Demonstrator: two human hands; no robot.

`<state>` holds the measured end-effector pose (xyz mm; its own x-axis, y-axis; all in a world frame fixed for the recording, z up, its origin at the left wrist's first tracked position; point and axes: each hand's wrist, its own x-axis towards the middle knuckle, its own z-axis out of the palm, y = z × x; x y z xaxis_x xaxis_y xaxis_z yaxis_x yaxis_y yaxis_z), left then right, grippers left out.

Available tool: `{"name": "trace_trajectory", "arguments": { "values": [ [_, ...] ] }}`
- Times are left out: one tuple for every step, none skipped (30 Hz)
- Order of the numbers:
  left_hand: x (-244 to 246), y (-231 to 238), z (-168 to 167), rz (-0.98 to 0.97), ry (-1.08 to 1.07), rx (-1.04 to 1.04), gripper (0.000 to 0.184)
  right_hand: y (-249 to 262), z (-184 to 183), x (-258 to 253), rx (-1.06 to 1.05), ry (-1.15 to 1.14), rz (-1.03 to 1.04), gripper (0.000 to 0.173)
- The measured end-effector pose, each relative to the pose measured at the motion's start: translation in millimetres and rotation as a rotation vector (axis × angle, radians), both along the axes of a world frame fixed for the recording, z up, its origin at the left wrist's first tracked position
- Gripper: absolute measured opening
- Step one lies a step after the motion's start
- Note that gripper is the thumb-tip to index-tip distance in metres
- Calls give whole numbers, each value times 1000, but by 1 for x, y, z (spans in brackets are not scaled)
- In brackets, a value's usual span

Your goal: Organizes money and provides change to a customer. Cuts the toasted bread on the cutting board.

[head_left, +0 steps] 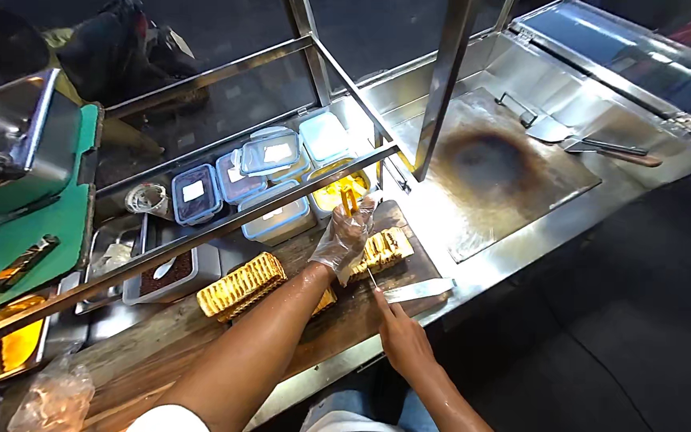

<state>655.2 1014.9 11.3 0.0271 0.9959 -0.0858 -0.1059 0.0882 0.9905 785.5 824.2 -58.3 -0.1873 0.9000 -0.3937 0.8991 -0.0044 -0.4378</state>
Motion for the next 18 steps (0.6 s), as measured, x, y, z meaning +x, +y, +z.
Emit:
{"name": "trace_trajectory", "arguments": {
  "values": [
    [-2, 1, -3, -4, -2, -9, 30, -16, 2, 6, 29, 6, -20, 65],
    [-3, 0, -5, -6, 4, -16, 30, -42, 5, 16, 93, 19, -42, 64],
    [-4, 1, -7, 1, 12, -10, 31, -67, 8, 27, 179, 36, -56, 63],
    [-5, 1, -7, 3, 24, 6, 31, -82, 11, 36, 229, 52, -55, 63],
    [-6, 2, -7, 12, 39, 25, 31, -82, 8, 38, 246, 61, -46, 63],
    [-6, 0, -7, 14, 45, 39, 32, -70, 3, 30, 220, 71, -45, 63],
    [-5, -3, -7, -2, 65, 50, 30, -48, -1, 20, 131, 63, -41, 64],
    [-3, -4, -5, -10, 81, 65, 28, -21, -3, 11, 12, 47, -26, 65],
    [-1, -7, -4, -7, 83, 73, 24, -6, -5, 4, -49, 34, -13, 64],
    [0, -9, -2, -10, 89, 84, 22, -6, -8, 3, -39, 24, -11, 65],
    [-1, -8, -1, -21, 94, 97, 21, -24, -9, 9, 13, 26, -35, 65],
    [-2, -8, 0, -28, 97, 102, 21, -57, -9, 21, 99, 37, -60, 64],
    [-3, -7, 0, -26, 87, 102, 23, -95, -5, 40, 178, 57, -70, 63],
    [-4, -7, -1, -24, 78, 105, 26, -129, 5, 62, 190, 90, -65, 62],
    [-5, -5, -2, -22, 62, 103, 29, -152, 17, 83, 152, 159, -65, 59],
    [-7, -3, -3, -17, 44, 90, 31, -164, 25, 98, 109, 261, -80, 56],
    [-11, -3, -5, -13, 16, 77, 33, -168, 30, 105, 81, 386, -112, 53],
    [-13, -3, -5, -23, -4, 57, 34, -162, 33, 106, 59, 514, -157, 52]
  ]
}}
